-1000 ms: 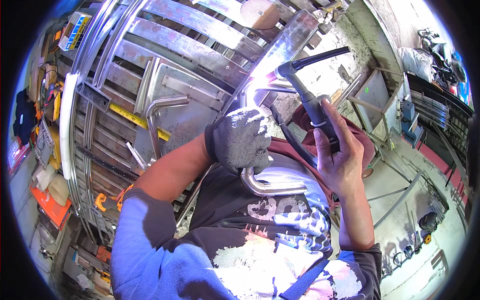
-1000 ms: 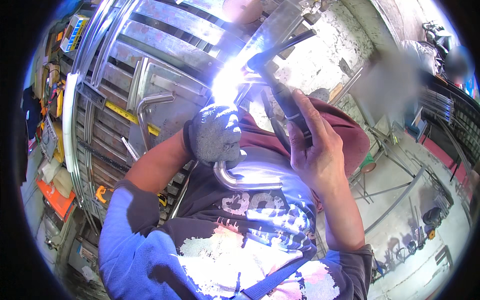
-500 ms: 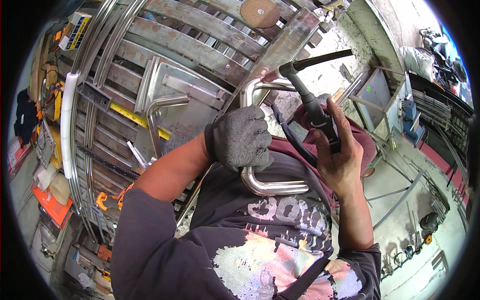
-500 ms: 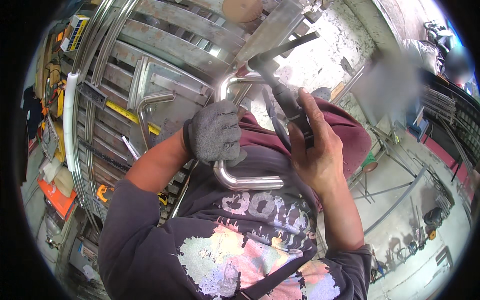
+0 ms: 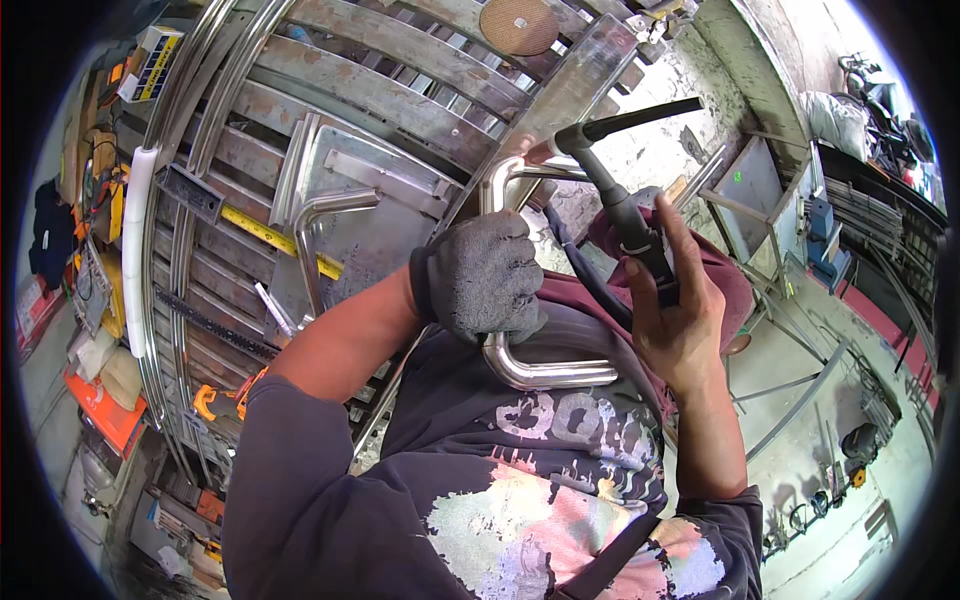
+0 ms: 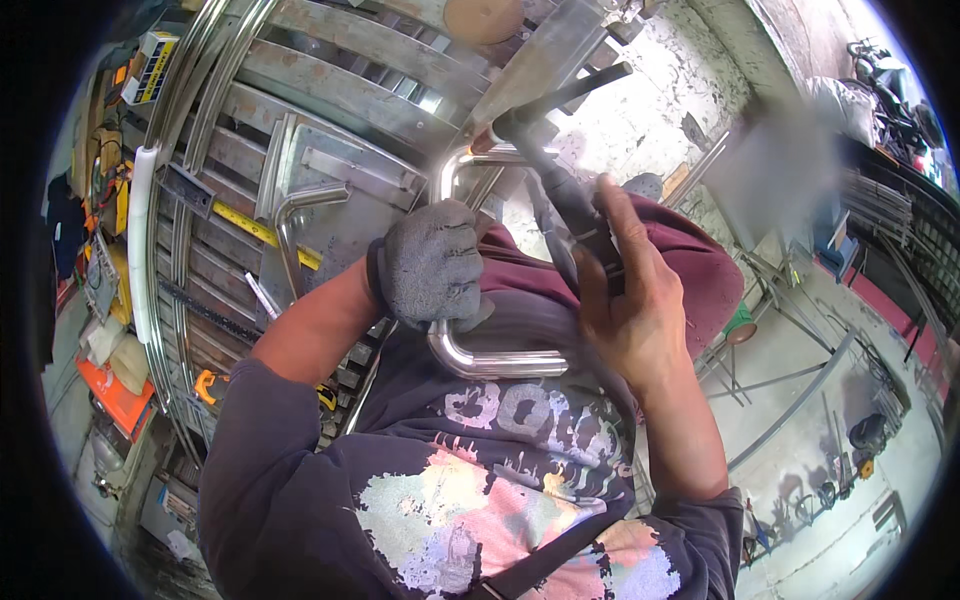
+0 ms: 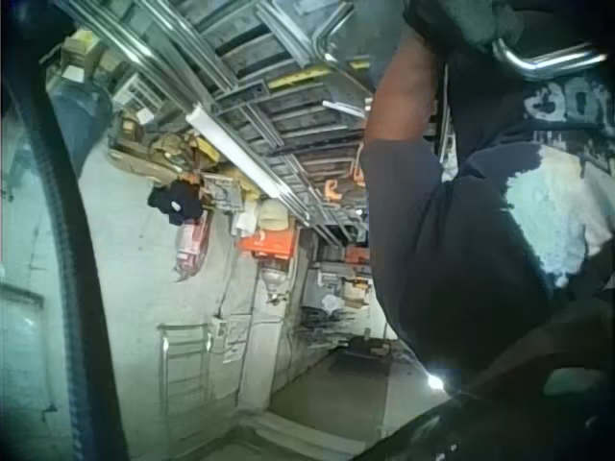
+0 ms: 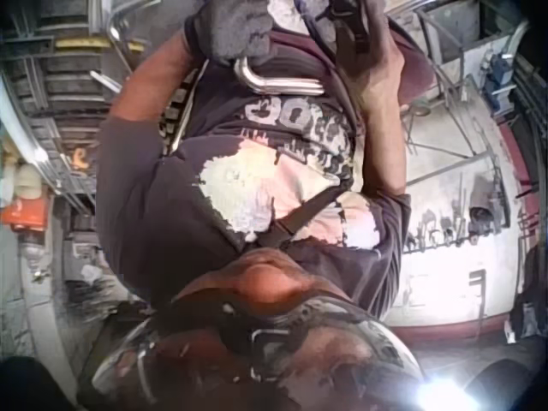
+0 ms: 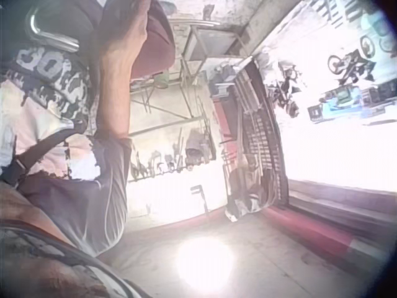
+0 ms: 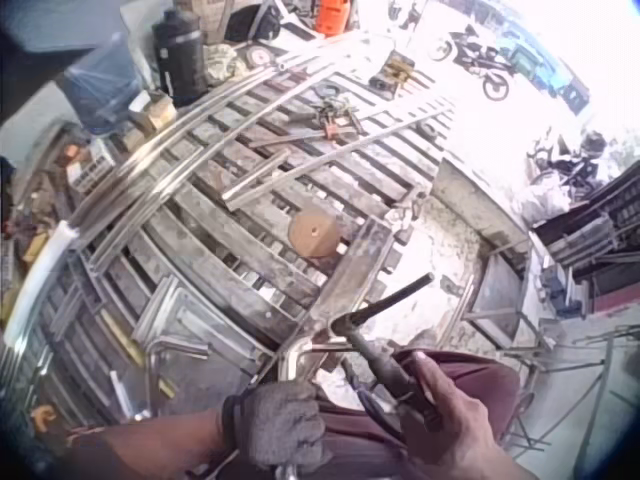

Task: Welding metal tubes together using a TIG welder after grinding.

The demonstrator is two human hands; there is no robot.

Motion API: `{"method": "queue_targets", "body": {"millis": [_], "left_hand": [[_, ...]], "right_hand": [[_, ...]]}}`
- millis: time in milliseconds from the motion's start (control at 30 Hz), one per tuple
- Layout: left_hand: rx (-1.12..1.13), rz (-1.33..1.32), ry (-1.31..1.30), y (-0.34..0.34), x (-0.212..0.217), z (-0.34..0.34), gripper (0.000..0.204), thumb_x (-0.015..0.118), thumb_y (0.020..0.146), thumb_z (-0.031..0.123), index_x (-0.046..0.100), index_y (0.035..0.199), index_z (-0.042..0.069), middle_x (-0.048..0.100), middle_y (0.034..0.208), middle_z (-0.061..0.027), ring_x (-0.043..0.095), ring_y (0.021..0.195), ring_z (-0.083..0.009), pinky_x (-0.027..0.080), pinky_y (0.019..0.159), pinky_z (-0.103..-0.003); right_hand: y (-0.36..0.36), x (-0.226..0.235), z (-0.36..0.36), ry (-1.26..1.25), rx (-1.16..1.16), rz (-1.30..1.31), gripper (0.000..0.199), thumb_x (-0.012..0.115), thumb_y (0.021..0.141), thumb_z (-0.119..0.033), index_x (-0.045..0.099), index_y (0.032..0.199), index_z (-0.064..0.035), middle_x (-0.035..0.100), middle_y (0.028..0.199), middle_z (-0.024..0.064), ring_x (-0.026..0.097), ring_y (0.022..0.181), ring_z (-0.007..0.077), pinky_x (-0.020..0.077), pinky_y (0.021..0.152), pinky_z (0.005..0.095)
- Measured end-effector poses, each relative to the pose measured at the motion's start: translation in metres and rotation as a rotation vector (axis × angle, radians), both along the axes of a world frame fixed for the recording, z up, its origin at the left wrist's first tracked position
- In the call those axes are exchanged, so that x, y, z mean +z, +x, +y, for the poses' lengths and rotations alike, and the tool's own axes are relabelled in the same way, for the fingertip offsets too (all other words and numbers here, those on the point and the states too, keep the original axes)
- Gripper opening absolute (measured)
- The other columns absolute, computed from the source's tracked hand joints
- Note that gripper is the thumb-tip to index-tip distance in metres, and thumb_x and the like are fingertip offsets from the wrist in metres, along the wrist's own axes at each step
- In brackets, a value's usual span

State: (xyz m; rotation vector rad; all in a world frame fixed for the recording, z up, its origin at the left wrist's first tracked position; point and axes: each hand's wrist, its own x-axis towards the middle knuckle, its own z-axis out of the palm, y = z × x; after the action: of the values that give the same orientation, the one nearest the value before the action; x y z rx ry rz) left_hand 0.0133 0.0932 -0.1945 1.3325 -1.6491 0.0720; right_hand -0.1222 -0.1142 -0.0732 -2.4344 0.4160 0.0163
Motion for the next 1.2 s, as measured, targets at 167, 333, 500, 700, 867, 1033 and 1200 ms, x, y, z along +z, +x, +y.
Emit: {"method": "queue_targets", "body": {"millis": [167,333,500,700,867,1033,1200], "left_hand": [[-0.021,0.052,-0.025,0.000,0.000,-0.004,0.018,0.072,0.057,0.028,0.066,0.069,0.016,0.054,0.066,-0.0017,0.056,0.063,-0.0252,0.045,0.060,-0.042],[-0.018,0.057,-0.034,0.001,0.002,-0.004,0.020,0.074,0.054,0.025,0.064,0.068,0.016,0.051,0.066,-0.0013,0.053,0.061,-0.0243,0.044,0.061,-0.041],[-0.032,0.038,-0.003,0.002,0.004,-0.003,0.017,0.074,0.058,0.026,0.067,0.069,0.015,0.054,0.066,-0.0013,0.056,0.062,-0.0240,0.044,0.060,-0.041],[0.061,-0.052,-0.014,-0.004,-0.005,0.001,0.018,0.074,0.064,0.034,0.070,0.077,0.022,0.059,0.075,-0.0034,0.061,0.070,-0.0280,0.048,0.064,-0.047],[-0.034,0.015,0.021,0.000,0.000,-0.001,0.019,0.072,0.059,0.030,0.067,0.072,0.018,0.055,0.070,-0.0024,0.057,0.065,-0.0255,0.045,0.062,-0.044],[-0.023,0.038,-0.013,-0.001,0.000,-0.002,0.021,0.073,0.054,0.027,0.064,0.070,0.016,0.050,0.068,-0.0014,0.054,0.063,-0.0247,0.045,0.063,-0.043],[-0.027,0.048,-0.004,0.000,0.003,-0.004,0.020,0.071,0.056,0.028,0.066,0.070,0.015,0.053,0.067,-0.0020,0.056,0.063,-0.0250,0.044,0.061,-0.043]], "right_hand": [[-0.005,-0.003,-0.002,0.060,-0.060,0.024,0.065,0.070,0.094,-0.001,0.049,0.156,-0.0061,0.068,0.134,0.0269,0.072,0.119,0.0393,0.0579,0.097,0.0397],[-0.005,-0.004,0.000,0.019,-0.016,0.004,0.064,0.069,0.094,0.000,0.050,0.155,-0.0056,0.069,0.132,0.0257,0.072,0.117,0.0389,0.0587,0.096,0.0399],[-0.003,-0.004,0.001,-0.016,0.002,-0.021,0.064,0.069,0.093,0.001,0.052,0.154,-0.0060,0.070,0.132,0.0241,0.073,0.114,0.0386,0.0594,0.094,0.0402],[-0.005,-0.003,0.001,-0.064,0.037,0.030,0.064,0.070,0.095,-0.003,0.052,0.155,-0.0151,0.073,0.111,0.0193,0.075,0.096,0.0376,0.0613,0.080,0.0448],[-0.006,-0.008,0.000,-0.065,0.069,-0.047,0.065,0.068,0.095,-0.003,0.048,0.157,-0.0096,0.071,0.128,0.0233,0.073,0.111,0.0410,0.0605,0.090,0.0441],[-0.010,-0.007,0.003,0.004,-0.042,0.007,0.069,0.069,0.093,-0.001,0.046,0.158,-0.0069,0.068,0.136,0.0247,0.072,0.116,0.0406,0.0593,0.096,0.0423],[-0.009,-0.009,0.002,-0.035,0.036,-0.052,0.071,0.071,0.092,0.003,0.047,0.158,-0.0082,0.068,0.135,0.0231,0.074,0.112,0.0382,0.0602,0.092,0.0416]]}}
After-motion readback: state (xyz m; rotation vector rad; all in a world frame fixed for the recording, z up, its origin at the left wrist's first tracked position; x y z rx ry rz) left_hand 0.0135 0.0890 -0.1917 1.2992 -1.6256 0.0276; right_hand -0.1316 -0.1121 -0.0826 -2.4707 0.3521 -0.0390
